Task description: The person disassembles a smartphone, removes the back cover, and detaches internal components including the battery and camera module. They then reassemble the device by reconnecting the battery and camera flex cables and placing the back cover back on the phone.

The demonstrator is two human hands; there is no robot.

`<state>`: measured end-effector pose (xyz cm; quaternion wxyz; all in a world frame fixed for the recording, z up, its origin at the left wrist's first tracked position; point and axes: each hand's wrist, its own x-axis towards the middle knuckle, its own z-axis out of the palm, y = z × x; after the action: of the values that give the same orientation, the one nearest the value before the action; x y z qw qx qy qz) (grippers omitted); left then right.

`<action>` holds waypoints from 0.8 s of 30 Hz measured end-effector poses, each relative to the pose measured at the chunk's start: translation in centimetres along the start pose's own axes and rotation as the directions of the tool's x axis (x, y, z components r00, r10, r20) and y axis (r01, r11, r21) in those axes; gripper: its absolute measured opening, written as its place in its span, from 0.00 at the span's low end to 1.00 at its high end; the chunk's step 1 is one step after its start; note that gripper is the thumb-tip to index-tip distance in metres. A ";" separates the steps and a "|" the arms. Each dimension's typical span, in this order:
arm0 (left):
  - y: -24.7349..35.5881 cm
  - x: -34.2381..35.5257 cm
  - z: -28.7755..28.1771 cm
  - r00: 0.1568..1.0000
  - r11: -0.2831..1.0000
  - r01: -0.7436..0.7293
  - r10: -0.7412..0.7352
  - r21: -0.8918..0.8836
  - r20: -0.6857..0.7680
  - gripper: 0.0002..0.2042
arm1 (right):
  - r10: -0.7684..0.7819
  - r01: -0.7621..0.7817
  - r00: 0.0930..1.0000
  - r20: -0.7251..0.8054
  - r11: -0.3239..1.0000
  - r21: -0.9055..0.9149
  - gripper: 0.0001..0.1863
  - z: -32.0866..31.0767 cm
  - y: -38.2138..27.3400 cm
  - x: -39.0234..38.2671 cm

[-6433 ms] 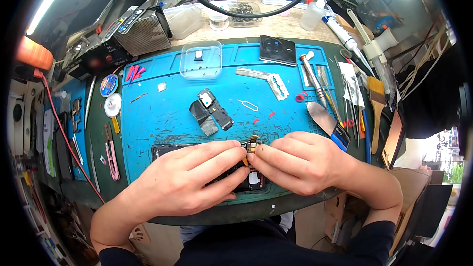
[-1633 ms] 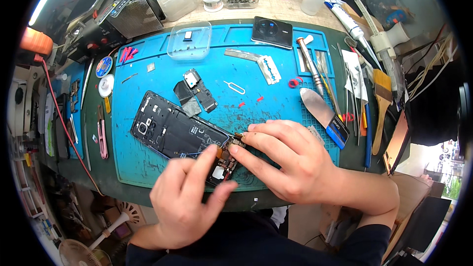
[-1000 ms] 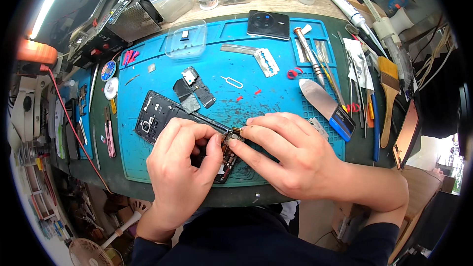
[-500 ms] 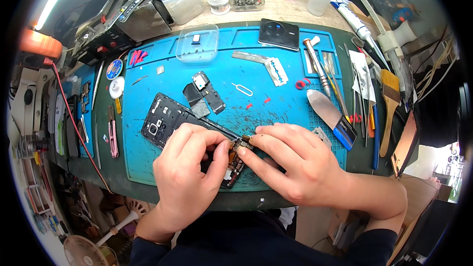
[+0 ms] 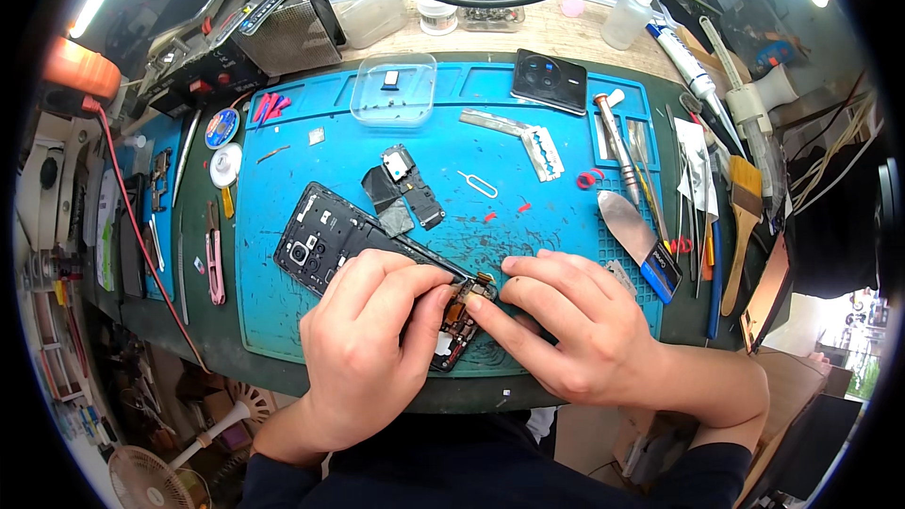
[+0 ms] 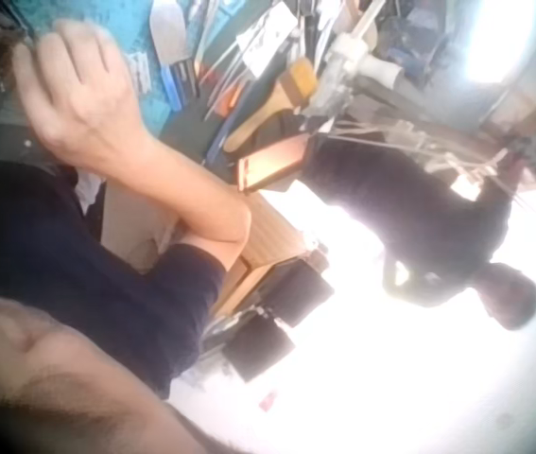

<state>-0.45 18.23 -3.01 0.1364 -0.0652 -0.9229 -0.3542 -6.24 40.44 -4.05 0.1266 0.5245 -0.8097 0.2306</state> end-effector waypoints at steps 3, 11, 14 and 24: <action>-0.1 -0.2 -0.3 0.998 0.998 -0.060 0.060 0.004 -0.007 0.13 | 0.005 -0.005 1.000 0.004 1.000 -0.010 0.22 -0.1 -0.1 0.0; -0.1 -0.8 -0.1 0.995 0.997 -0.080 0.081 0.015 -0.050 0.17 | 0.001 -0.001 1.000 0.012 1.000 -0.027 0.22 0.0 -0.1 0.0; -0.6 -0.8 -0.1 0.985 0.987 -0.156 0.159 0.036 -0.074 0.15 | 0.022 -0.022 0.999 -0.042 1.000 -0.010 0.23 0.3 -0.2 0.2; -1.0 -1.0 0.0 0.981 0.986 -0.165 0.167 0.028 -0.097 0.15 | 0.002 -0.002 1.000 -0.009 1.000 -0.021 0.21 0.1 -0.1 0.1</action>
<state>0.25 17.53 -3.93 0.2117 -0.1230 -0.9098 -0.3353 -6.24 40.28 -4.02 0.1352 0.5215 -0.8120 0.2246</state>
